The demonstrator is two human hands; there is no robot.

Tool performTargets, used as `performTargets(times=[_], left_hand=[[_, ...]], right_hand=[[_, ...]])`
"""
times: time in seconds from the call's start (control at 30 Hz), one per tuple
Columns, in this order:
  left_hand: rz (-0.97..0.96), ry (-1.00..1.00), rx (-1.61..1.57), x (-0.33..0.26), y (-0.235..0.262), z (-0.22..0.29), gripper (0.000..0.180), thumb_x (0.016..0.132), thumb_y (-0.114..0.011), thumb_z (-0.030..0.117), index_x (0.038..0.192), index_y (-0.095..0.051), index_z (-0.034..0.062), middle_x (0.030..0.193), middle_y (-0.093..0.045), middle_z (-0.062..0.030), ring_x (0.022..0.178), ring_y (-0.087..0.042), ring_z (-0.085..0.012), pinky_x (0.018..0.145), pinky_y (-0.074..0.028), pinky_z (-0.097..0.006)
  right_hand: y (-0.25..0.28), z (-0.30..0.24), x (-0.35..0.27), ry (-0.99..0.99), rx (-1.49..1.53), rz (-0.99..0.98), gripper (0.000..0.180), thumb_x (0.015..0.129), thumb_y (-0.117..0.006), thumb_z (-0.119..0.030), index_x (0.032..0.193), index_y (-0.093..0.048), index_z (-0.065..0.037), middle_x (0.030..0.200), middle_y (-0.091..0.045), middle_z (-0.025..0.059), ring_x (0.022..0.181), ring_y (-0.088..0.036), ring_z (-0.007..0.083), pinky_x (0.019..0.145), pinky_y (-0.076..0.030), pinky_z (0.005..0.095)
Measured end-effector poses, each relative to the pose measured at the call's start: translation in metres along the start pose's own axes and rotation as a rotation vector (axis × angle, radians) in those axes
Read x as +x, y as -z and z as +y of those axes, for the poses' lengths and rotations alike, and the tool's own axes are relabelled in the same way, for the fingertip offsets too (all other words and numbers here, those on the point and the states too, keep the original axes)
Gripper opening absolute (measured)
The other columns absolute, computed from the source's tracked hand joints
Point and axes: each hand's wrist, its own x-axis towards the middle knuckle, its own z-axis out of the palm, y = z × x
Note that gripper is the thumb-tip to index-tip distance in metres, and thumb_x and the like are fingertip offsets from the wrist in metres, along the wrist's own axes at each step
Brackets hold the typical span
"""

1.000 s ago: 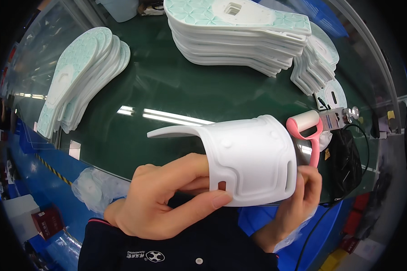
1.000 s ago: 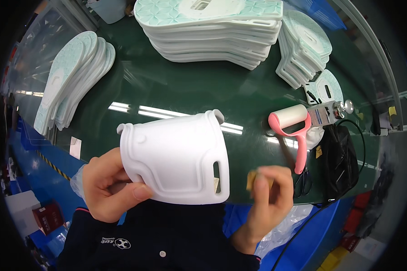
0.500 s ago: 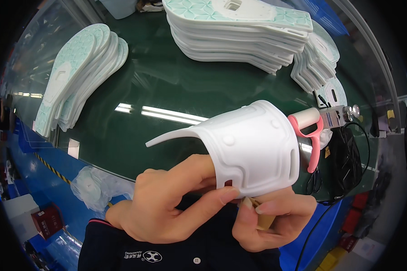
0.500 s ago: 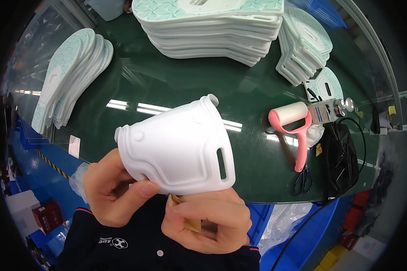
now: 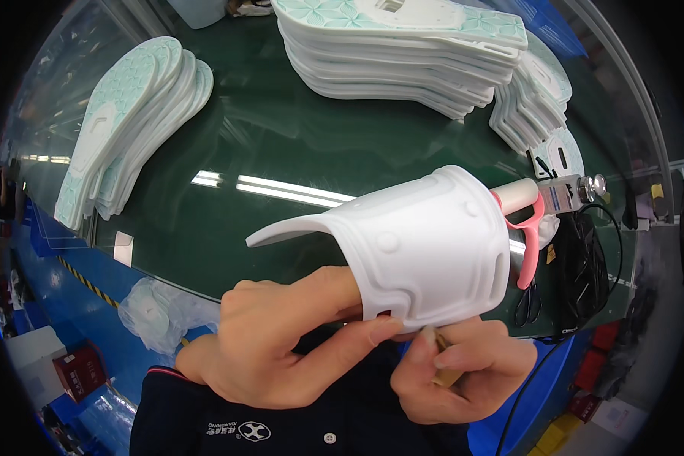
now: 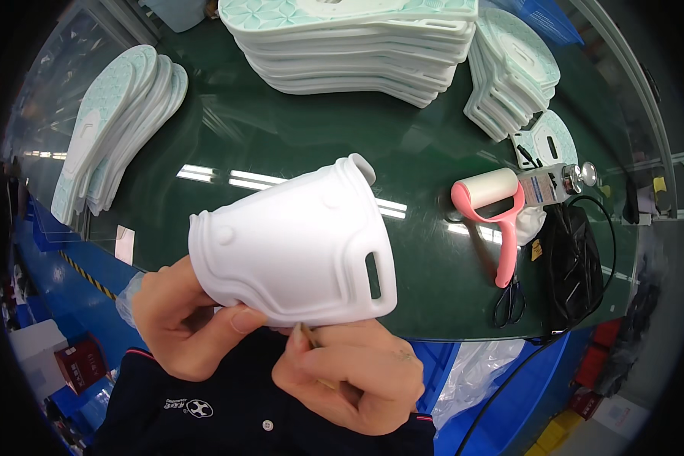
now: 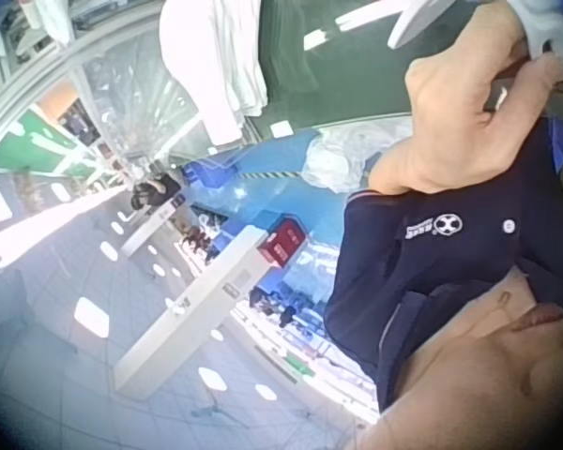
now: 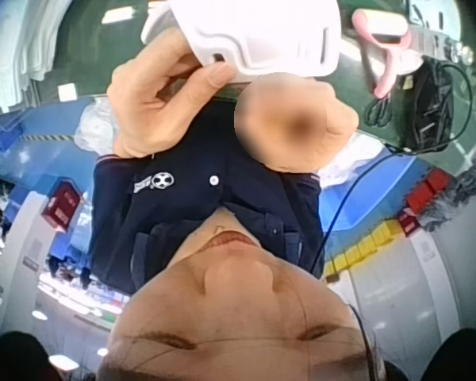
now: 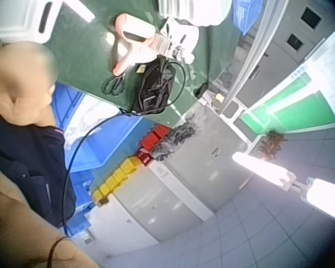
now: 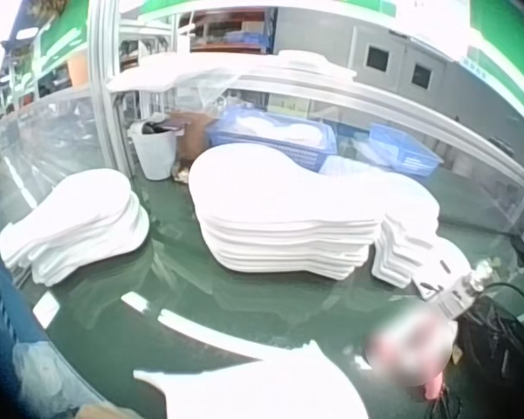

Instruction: The person uses a small abrasive block to smooth the edges and surfaces of white plastic shoe insoles. They handle the insoles one at a time, turning them over to treat both sides, and place the finished items into a blue bin.

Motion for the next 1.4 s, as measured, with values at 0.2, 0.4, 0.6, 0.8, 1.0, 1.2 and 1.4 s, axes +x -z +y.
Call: performTargets(times=[0.2,0.4,0.6,0.8,1.0,1.2,1.4], left_hand=[[0.059,0.006,-0.021,0.000,-0.004,0.000,0.023,0.069,-0.065,0.001,0.091,-0.058,-0.0005,0.071,-0.063,-0.0088,0.062,-0.064,-0.0153,0.049,-0.045,-0.020],[0.059,0.005,-0.002,0.000,-0.002,0.000,0.023,0.069,-0.065,0.000,0.091,-0.058,-0.0008,0.071,-0.063,-0.0086,0.061,-0.064,-0.0148,0.049,-0.045,-0.019],[0.065,0.011,0.006,-0.001,-0.003,0.000,0.021,0.069,-0.065,0.000,0.089,-0.058,-0.0015,0.069,-0.063,-0.0088,0.060,-0.064,-0.0145,0.048,-0.045,-0.019],[0.106,0.015,-0.006,-0.001,-0.006,0.002,0.020,0.068,-0.065,0.000,0.087,-0.059,-0.0015,0.067,-0.063,-0.0092,0.058,-0.063,-0.0141,0.047,-0.044,-0.019],[0.106,0.040,-0.012,-0.003,-0.007,0.000,0.020,0.068,-0.066,0.000,0.087,-0.059,-0.0015,0.068,-0.063,-0.0092,0.059,-0.064,-0.0147,0.047,-0.044,-0.019],[0.117,-0.001,0.039,-0.001,-0.007,0.001,0.021,0.069,-0.065,0.000,0.089,-0.058,-0.0022,0.069,-0.063,-0.0091,0.062,-0.064,-0.0146,0.049,-0.045,-0.019],[0.157,0.051,-0.069,-0.003,-0.007,0.002,0.021,0.069,-0.065,0.000,0.089,-0.058,-0.0029,0.070,-0.064,-0.0097,0.064,-0.064,-0.0145,0.051,-0.046,-0.019]], right_hand=[[0.009,-0.001,-0.004,-0.064,0.050,-0.021,0.027,0.050,-0.064,0.016,0.071,-0.055,0.001,0.053,-0.053,0.0073,0.045,-0.052,0.0145,0.048,-0.043,0.0218],[-0.008,0.002,-0.003,0.027,0.083,0.171,0.027,0.050,-0.062,0.018,0.070,-0.053,0.003,0.054,-0.053,0.0094,0.046,-0.054,0.0151,0.045,-0.042,0.0239],[-0.006,0.015,-0.012,0.150,-0.014,0.156,0.026,0.051,-0.060,0.020,0.071,-0.053,0.004,0.051,-0.050,0.0087,0.043,-0.051,0.0157,0.047,-0.043,0.0247],[-0.004,0.005,-0.003,-0.003,0.044,0.082,0.027,0.046,-0.062,0.018,0.066,-0.055,0.001,0.053,-0.053,0.0078,0.045,-0.053,0.0130,0.045,-0.043,0.0223],[-0.010,0.006,-0.005,-0.014,0.051,0.240,0.027,0.043,-0.064,0.016,0.062,-0.055,0.000,0.055,-0.055,0.0088,0.047,-0.055,0.0127,0.046,-0.043,0.0207],[0.006,-0.006,0.003,-0.120,-0.067,-0.105,0.024,0.055,-0.059,0.020,0.066,-0.051,0.000,0.052,-0.052,0.0112,0.051,-0.057,0.0187,0.051,-0.046,0.0251],[-0.005,0.001,0.002,-0.043,0.200,0.096,0.022,0.060,-0.058,0.018,0.067,-0.051,-0.001,0.051,-0.050,0.0085,0.051,-0.056,0.0194,0.056,-0.048,0.0288]])
